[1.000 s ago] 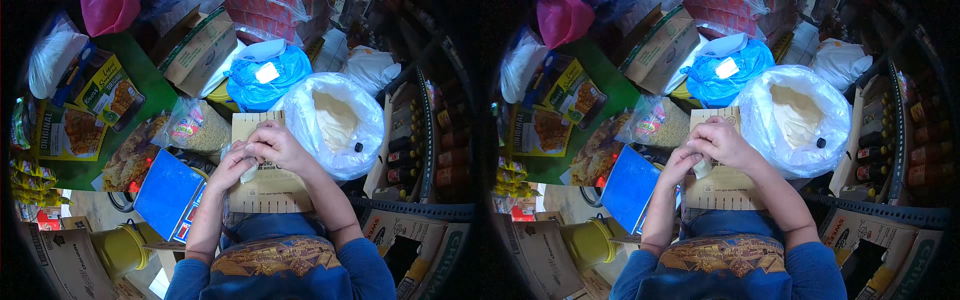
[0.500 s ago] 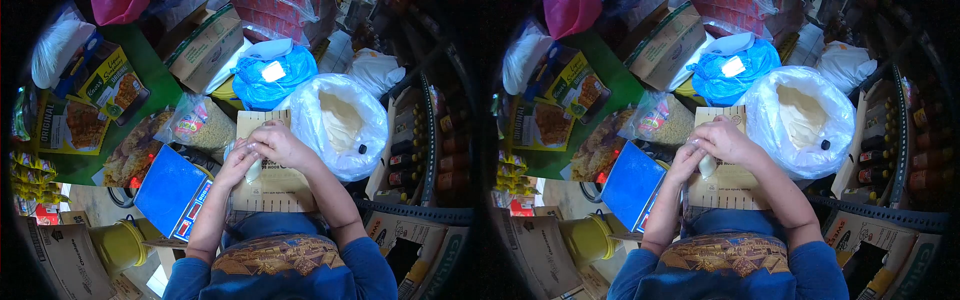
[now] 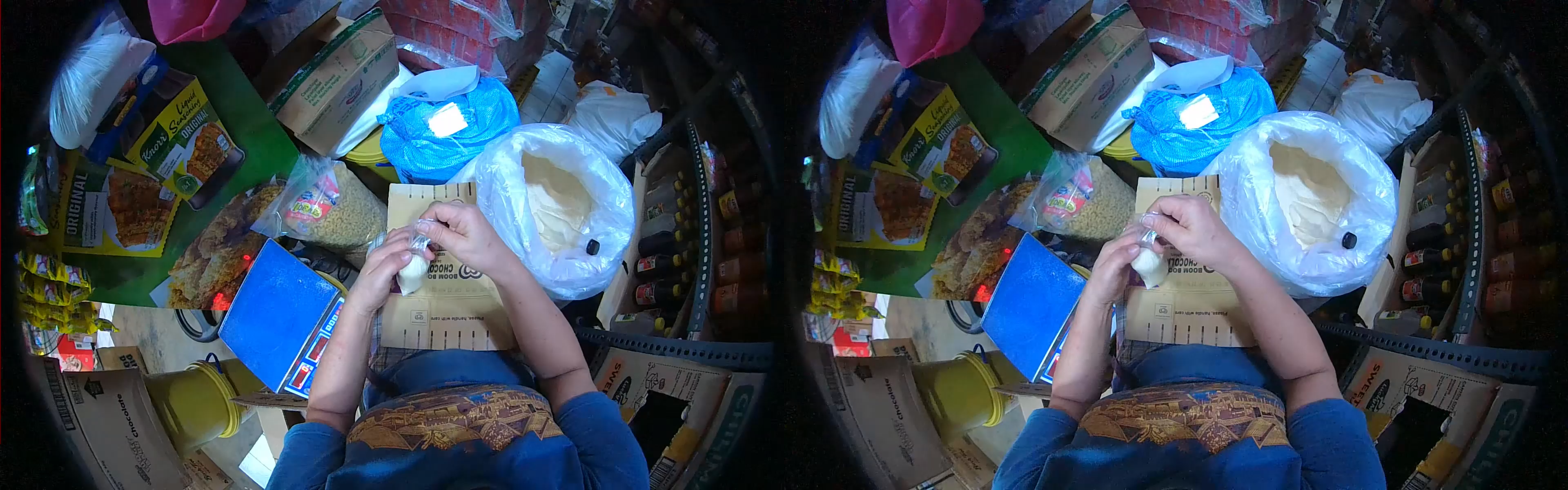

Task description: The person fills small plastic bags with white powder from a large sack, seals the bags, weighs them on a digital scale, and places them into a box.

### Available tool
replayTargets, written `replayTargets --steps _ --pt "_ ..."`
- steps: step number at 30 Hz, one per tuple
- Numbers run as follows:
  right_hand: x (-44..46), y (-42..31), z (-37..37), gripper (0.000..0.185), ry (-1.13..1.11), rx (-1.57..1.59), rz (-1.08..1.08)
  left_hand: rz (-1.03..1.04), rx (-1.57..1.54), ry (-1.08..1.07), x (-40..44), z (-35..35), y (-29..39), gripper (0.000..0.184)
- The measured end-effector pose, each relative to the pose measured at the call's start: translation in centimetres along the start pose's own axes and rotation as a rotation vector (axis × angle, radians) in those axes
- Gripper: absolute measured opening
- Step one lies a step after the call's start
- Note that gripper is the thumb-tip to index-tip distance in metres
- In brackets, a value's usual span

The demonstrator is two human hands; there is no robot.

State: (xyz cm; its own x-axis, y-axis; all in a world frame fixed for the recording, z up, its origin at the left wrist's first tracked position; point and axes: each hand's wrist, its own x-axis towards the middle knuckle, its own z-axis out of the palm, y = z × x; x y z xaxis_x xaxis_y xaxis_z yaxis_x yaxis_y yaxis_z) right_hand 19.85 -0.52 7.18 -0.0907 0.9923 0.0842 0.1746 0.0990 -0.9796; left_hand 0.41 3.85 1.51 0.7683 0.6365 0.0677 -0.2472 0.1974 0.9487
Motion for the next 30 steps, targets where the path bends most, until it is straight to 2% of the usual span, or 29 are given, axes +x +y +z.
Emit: replayTargets --steps 2,7,9,12,14,15,16,17,18,19,20,21,23,24,26,28,30 --pt "0.0 0.2 0.1 0.015 -0.012 -0.015 -0.013 -0.012 0.212 0.055 -0.1 0.2 -0.1 0.023" --pt "0.3 0.0 0.5 0.015 -0.026 -0.002 -0.095 -0.031 0.284 0.08 -0.2 0.1 -1.0 0.02" --pt "0.2 -0.5 0.5 0.014 -0.08 -0.095 -0.133 -0.043 0.296 0.079 -0.4 0.0 -2.2 0.02" --pt "0.1 0.1 0.7 0.014 -0.055 -0.167 -0.197 0.061 0.414 0.115 -0.3 0.0 -3.3 0.018" --pt "0.0 0.3 0.7 0.015 -0.062 -0.171 -0.167 0.206 0.605 0.079 0.1 0.3 -2.9 0.021" --pt "0.0 0.5 0.7 0.015 -0.071 -0.173 -0.136 0.213 0.609 0.077 0.0 0.3 -2.6 0.021" --pt "0.2 0.8 0.7 0.015 -0.066 -0.177 -0.146 0.055 0.465 0.075 -0.3 0.2 -2.2 0.021" --pt "0.4 1.4 0.8 0.016 -0.006 -0.257 -0.247 -0.105 0.32 0.071 -0.4 0.1 -1.9 0.021" --pt "0.4 1.2 0.9 0.017 0.054 -0.336 -0.344 -0.101 0.326 0.067 -0.4 0.2 -1.7 0.021" --pt "0.2 1.0 1.0 0.017 0.057 -0.336 -0.346 -0.094 0.131 0.064 -0.5 0.3 -1.5 0.023" --pt "-0.2 0.8 1.0 0.018 0.062 -0.227 -0.19 -0.088 -0.064 0.065 -0.7 0.5 -1.4 0.025" --pt "-0.4 0.6 1.2 0.019 0.064 -0.118 -0.035 -0.086 -0.062 0.067 -1.0 1.1 -0.7 0.025" --pt "-0.6 0.6 1.6 0.02 0.097 -0.032 -0.001 -0.232 -0.36 0.248 -1.3 2.7 1.3 0.029" --pt "-0.6 0.1 1.8 0.021 0.133 0.055 0.04 -0.231 -0.359 0.249 -1.2 2.3 1.1 0.029" --pt "-0.9 -1.3 1.1 0.02 0.097 0.114 0.087 -0.004 0.248 0.016 -1.0 1.4 0.6 0.032" --pt "-0.9 -1.9 0.6 0.019 0.066 0.173 0.135 0.03 0.244 0.015 -0.9 2.0 1.2 0.032" --pt "-0.7 -1.6 0.5 0.016 0.099 0.092 0.065 0.066 0.239 0.013 -0.8 2.7 1.8 0.032"
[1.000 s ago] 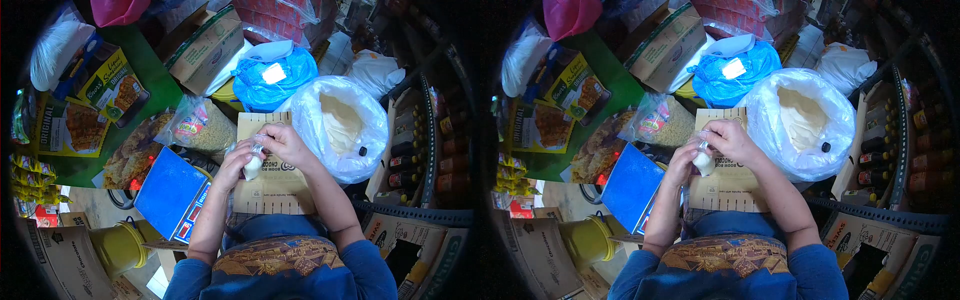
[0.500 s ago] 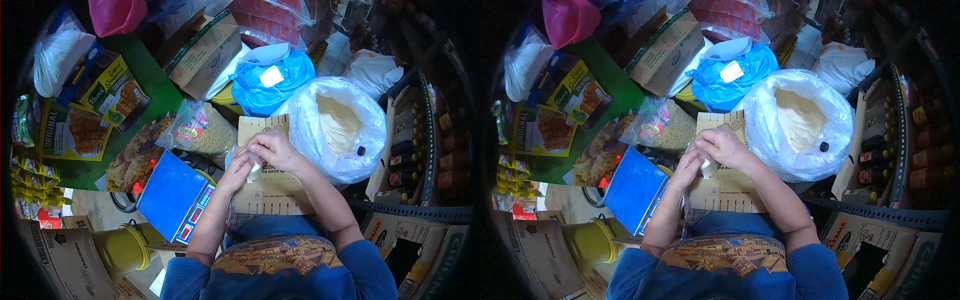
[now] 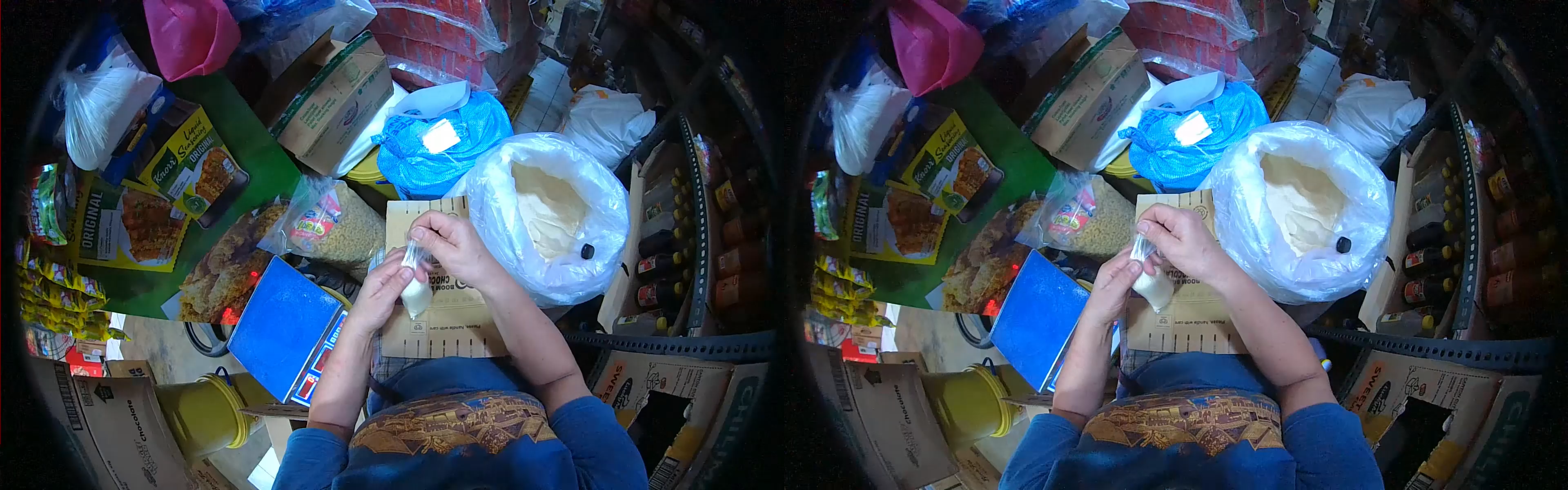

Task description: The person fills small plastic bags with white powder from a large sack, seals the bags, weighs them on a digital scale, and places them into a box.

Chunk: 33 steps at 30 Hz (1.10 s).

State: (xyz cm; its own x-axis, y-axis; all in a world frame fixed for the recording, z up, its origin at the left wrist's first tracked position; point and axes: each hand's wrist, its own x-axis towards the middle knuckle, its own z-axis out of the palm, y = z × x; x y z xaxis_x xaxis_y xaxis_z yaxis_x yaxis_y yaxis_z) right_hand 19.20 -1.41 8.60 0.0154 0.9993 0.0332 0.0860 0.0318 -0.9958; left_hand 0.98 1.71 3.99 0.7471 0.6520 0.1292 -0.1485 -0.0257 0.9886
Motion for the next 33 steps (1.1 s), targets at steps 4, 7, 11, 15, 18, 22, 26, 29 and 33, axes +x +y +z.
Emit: replayTargets --steps 4,7,11,15,18,22,26,29,33 --pt "-0.3 0.7 -1.2 0.017 -0.039 0.224 -0.088 0.088 -0.082 0.162 0.2 0.5 2.1 0.029" --pt "-1.5 2.6 -3.5 0.023 0.137 0.268 -0.192 0.203 -0.368 0.349 1.0 -0.2 3.4 0.029" --pt "-5.3 6.2 -14.2 0.032 0.509 -0.259 -0.193 0.317 -0.703 0.327 2.8 -2.0 4.4 0.027" --pt "-8.9 0.1 -21.5 0.035 0.975 -0.607 0.14 0.354 -0.871 0.29 3.9 -2.2 4.3 0.026" --pt "-8.7 2.0 -17.1 0.098 0.627 -0.926 -0.1 0.369 -0.941 0.274 4.8 -1.9 4.3 0.024" --pt "-7.4 4.2 -3.3 0.081 -0.046 0.49 0.17 0.394 -0.915 0.251 5.8 -1.4 4.6 0.02" --pt "-6.1 4.4 1.4 0.051 -0.081 0.752 0.168 0.412 -0.862 0.277 5.9 -1.0 5.3 0.021" --pt "-6.0 3.3 1.3 0.043 -0.058 0.651 0.085 0.422 -0.837 0.308 6.0 -0.8 5.6 0.024" --pt "-6.2 4.9 1.3 0.043 0.01 0.591 0.104 0.424 -0.805 0.36 6.4 -0.3 5.7 0.025"
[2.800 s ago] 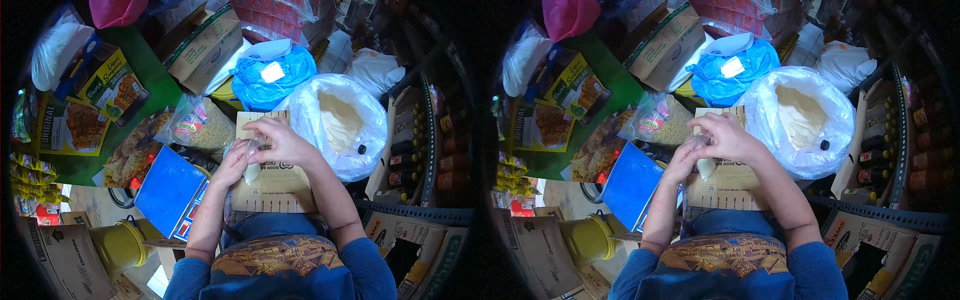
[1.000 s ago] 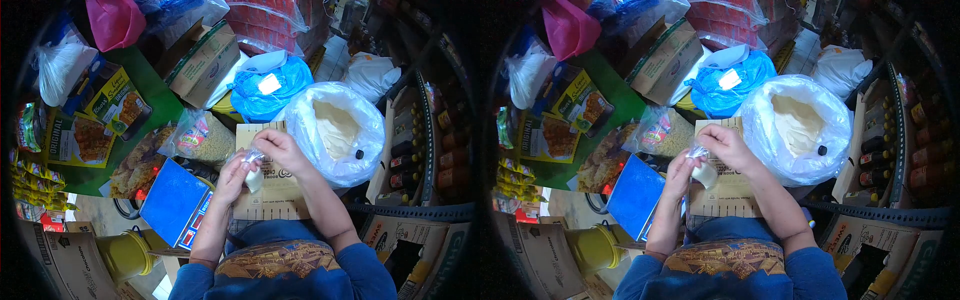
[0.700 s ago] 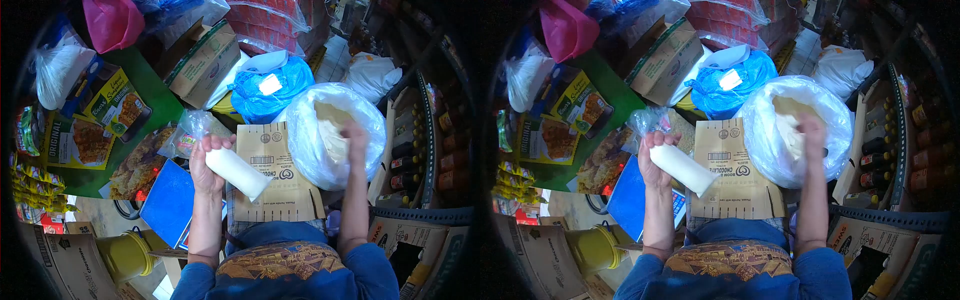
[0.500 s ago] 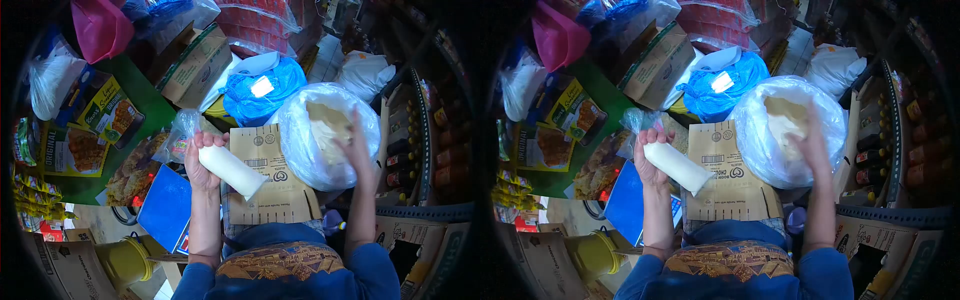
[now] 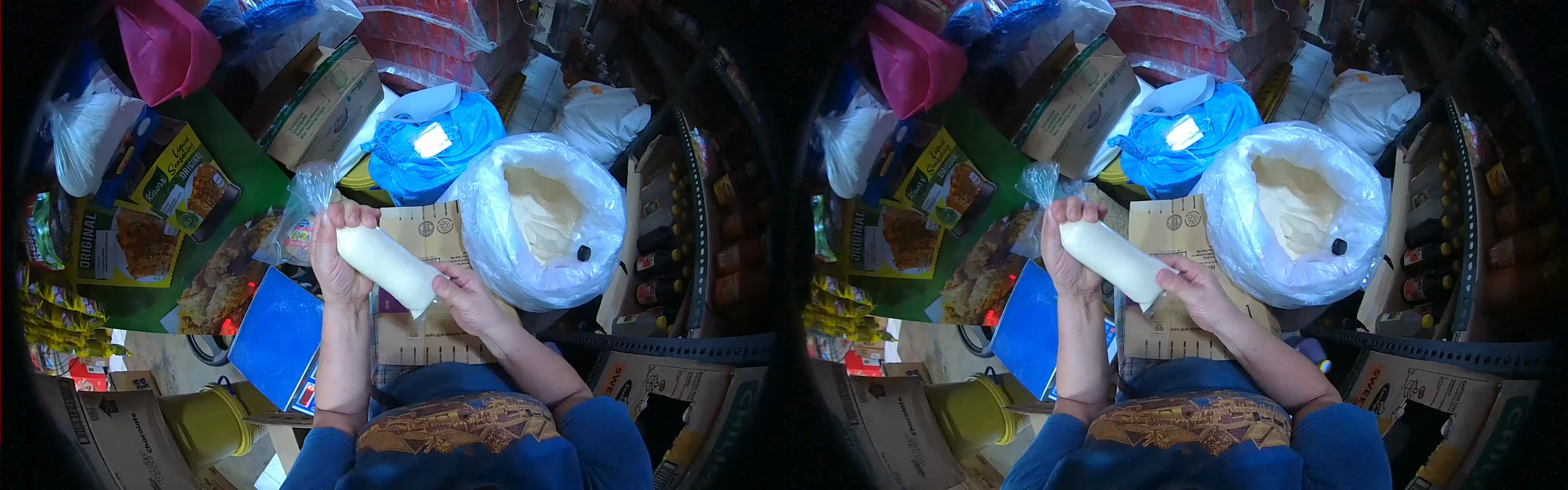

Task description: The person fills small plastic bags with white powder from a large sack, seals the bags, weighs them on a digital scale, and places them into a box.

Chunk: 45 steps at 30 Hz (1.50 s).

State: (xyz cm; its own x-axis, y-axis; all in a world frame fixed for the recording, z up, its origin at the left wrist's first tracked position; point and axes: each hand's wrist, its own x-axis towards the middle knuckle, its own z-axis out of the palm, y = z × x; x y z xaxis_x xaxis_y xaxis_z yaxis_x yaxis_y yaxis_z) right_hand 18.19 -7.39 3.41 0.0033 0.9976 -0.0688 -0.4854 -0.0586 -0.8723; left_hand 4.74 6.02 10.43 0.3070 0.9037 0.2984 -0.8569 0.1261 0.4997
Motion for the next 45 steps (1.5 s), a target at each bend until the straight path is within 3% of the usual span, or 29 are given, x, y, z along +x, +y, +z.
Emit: replayTargets --steps 2,6,9,18,20,22,24,28,30,31,33,36,37,38,41,45 --pt "-0.1 -1.2 1.6 0.056 0.026 0.466 0.02 0.012 0.0 -0.01 0.2 0.1 -0.2 0.025" --pt "0.1 -0.9 2.0 0.061 -0.07 0.439 -0.016 0.045 0.055 0.012 0.2 0.1 -0.2 0.026" --pt "0.6 0.7 0.9 0.067 -0.039 0.412 0.074 0.039 0.088 -0.01 0.0 -0.1 -0.4 0.024" --pt "0.3 0.9 -0.8 0.082 -0.038 0.156 0.177 0.049 0.284 -0.04 -1.4 -0.1 0.0 0.024" --pt "0.4 0.9 -3.0 0.092 0.106 -0.074 -0.007 0.071 0.349 -0.051 -3.1 -0.8 0.1 0.026" --pt "0.9 0.5 -5.0 0.095 0.084 -0.261 -0.075 0.095 0.87 -0.207 -6.1 -3.6 -0.9 0.02" --pt "1.2 -1.2 -4.6 0.084 -0.01 -0.686 -0.295 -0.036 1.3 -0.329 -8.6 -8.4 -4.1 0.015" --pt "2.3 -2.8 -1.2 0.063 -0.021 -0.899 -0.339 0.089 1.43 -0.473 -7.7 -6.1 -2.5 0.012" --pt "3.0 -3.1 0.6 0.034 0.002 -0.914 -0.445 0.137 1.48 -0.497 -7.9 -7.3 -2.5 0.012" --pt "3.3 -3.5 0.8 0.034 0.004 -0.909 -0.447 0.044 1.372 -0.485 -8.0 -7.4 -2.3 0.015" --pt "4.2 -4.6 0.7 0.015 -0.177 -1.138 -0.437 -0.168 1.124 -0.387 -8.3 -7.4 -2.1 0.029" --pt "4.9 -6.2 2.2 0.008 -0.328 -1.09 -0.544 -0.216 0.885 -0.303 -8.0 -7.2 -2.1 0.035" --pt "5.1 -6.6 2.6 0.008 -0.333 -1.092 -0.545 -0.337 0.757 -0.276 -7.9 -7.7 -1.9 0.034" --pt "5.3 -6.9 2.9 0.008 -0.344 -1.07 -0.513 -0.333 0.755 -0.275 -7.6 -8.5 -1.7 0.034" --pt "5.7 -7.0 2.8 0.008 -0.345 -1.05 -0.485 -0.631 0.742 -0.252 -6.6 -9.1 -1.4 0.025" --pt "5.8 -5.8 1.8 0.007 -0.299 -0.998 -0.469 -0.683 0.816 -0.319 -6.0 -9.1 -1.4 0.027"
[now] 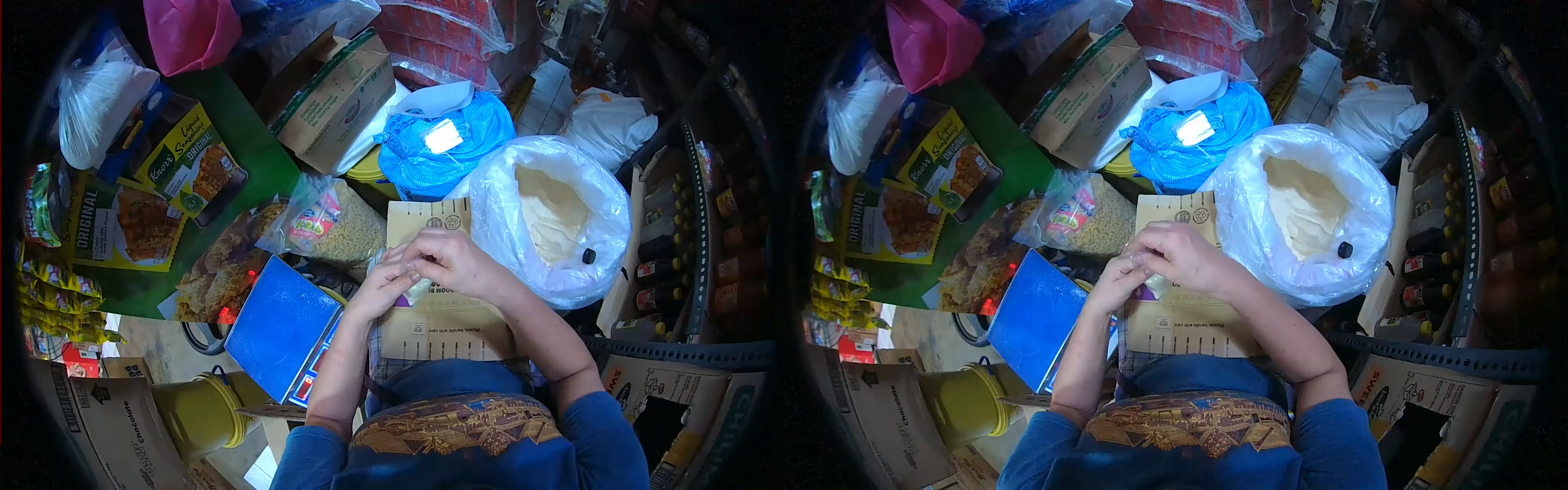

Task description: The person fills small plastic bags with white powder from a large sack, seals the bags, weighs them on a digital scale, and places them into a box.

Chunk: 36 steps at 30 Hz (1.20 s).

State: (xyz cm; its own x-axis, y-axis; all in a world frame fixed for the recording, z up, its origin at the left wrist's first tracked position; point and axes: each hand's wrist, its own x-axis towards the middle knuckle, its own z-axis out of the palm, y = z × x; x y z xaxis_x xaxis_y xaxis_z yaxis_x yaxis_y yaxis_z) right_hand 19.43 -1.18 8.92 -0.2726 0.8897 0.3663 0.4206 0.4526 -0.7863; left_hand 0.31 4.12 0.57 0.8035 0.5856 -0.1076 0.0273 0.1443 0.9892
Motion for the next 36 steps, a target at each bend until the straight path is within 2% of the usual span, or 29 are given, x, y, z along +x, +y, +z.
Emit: replayTargets --steps 2,6,8,12,14,15,17,19,21,22,24,27,30,36 --pt "-0.5 0.3 0.1 0.006 -0.004 0.006 0.026 0.192 0.255 0.017 0.3 -0.2 -1.0 0.028" --pt "-0.7 0.4 0.0 0.007 -0.011 -0.003 0.045 0.253 0.415 0.009 0.7 -0.9 0.0 0.028" --pt "-0.2 0.4 -0.1 0.008 0.028 -0.026 0.006 0.245 0.257 -0.028 0.6 -0.6 2.0 0.027" --pt "0.6 -0.3 0.2 0.01 0.021 -0.184 -0.108 0.204 0.255 -0.074 1.6 -0.6 1.8 0.025" --pt "0.7 -0.1 0.2 0.011 0.061 -0.189 -0.107 0.293 0.258 0.015 2.4 -0.1 1.4 0.01" --pt "0.7 0.1 0.2 0.011 0.099 -0.19 -0.103 0.295 0.259 0.012 2.4 0.4 1.9 0.01" --pt "0.3 0.7 0.0 0.011 0.163 -0.239 -0.072 0.13 -0.025 0.018 2.0 1.3 2.7 0.014" --pt "0.0 1.2 0.1 0.011 0.226 -0.286 -0.041 0.108 -0.104 0.028 1.9 1.4 3.3 0.013" --pt "-0.5 1.5 0.6 0.012 0.341 -0.077 0.115 0.087 -0.183 0.043 1.8 1.3 3.4 0.012" --pt "-0.5 1.5 0.8 0.012 0.339 -0.075 0.114 0.091 -0.213 0.019 1.8 1.2 3.3 0.012" --pt "-0.5 1.5 1.1 0.012 0.406 0.138 0.167 0.093 -0.243 -0.004 1.7 1.1 3.1 0.013" --pt "-0.2 1.1 0.7 0.014 0.38 0.089 0.115 0.002 -0.282 -0.012 1.5 1.4 2.9 0.015" --pt "-0.5 1.3 0.4 0.011 0.292 0.258 0.183 0.027 -0.131 0.055 1.5 2.2 3.4 0.016" --pt "-1.2 2.1 0.8 0.01 0.365 0.605 0.332 0.161 0.149 -0.012 2.0 1.3 2.3 0.018"
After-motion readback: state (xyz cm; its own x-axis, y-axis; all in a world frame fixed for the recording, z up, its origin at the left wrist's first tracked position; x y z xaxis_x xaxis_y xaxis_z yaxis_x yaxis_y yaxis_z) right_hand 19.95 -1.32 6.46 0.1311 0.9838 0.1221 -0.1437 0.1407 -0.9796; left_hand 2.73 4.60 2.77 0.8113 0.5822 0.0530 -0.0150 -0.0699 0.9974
